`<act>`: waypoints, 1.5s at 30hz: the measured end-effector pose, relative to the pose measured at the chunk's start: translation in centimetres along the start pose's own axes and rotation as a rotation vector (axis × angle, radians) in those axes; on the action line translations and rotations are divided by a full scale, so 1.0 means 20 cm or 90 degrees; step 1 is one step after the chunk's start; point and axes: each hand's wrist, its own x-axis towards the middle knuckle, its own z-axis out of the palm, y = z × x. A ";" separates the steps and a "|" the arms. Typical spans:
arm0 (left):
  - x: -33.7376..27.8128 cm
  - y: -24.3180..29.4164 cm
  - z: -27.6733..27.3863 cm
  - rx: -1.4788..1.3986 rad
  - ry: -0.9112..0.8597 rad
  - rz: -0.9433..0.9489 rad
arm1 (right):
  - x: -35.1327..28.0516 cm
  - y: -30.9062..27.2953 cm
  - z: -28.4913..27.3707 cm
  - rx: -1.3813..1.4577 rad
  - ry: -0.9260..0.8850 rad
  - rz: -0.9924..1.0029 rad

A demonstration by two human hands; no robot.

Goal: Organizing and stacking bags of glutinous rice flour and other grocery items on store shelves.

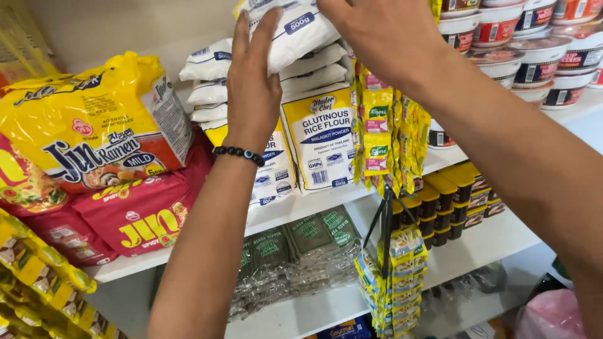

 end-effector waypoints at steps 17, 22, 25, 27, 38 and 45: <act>0.15 -0.24 0.09 0.117 0.008 0.023 | 0.05 -0.24 0.16 -0.035 0.001 -0.083; 0.23 -0.25 0.07 0.285 -0.105 -0.008 | 0.11 -0.26 0.33 -0.071 -0.059 0.051; 0.23 -0.19 0.03 0.427 0.000 0.112 | 0.14 -0.25 0.38 -0.063 -0.094 0.063; 0.20 -0.20 0.03 0.437 0.041 0.172 | 0.14 -0.25 0.38 -0.054 -0.092 0.068; 0.18 -0.27 0.12 0.462 0.042 0.233 | 0.16 -0.24 0.40 -0.037 -0.125 0.097; 0.22 -0.30 0.16 0.495 0.027 0.226 | 0.19 -0.23 0.49 -0.036 -0.147 0.125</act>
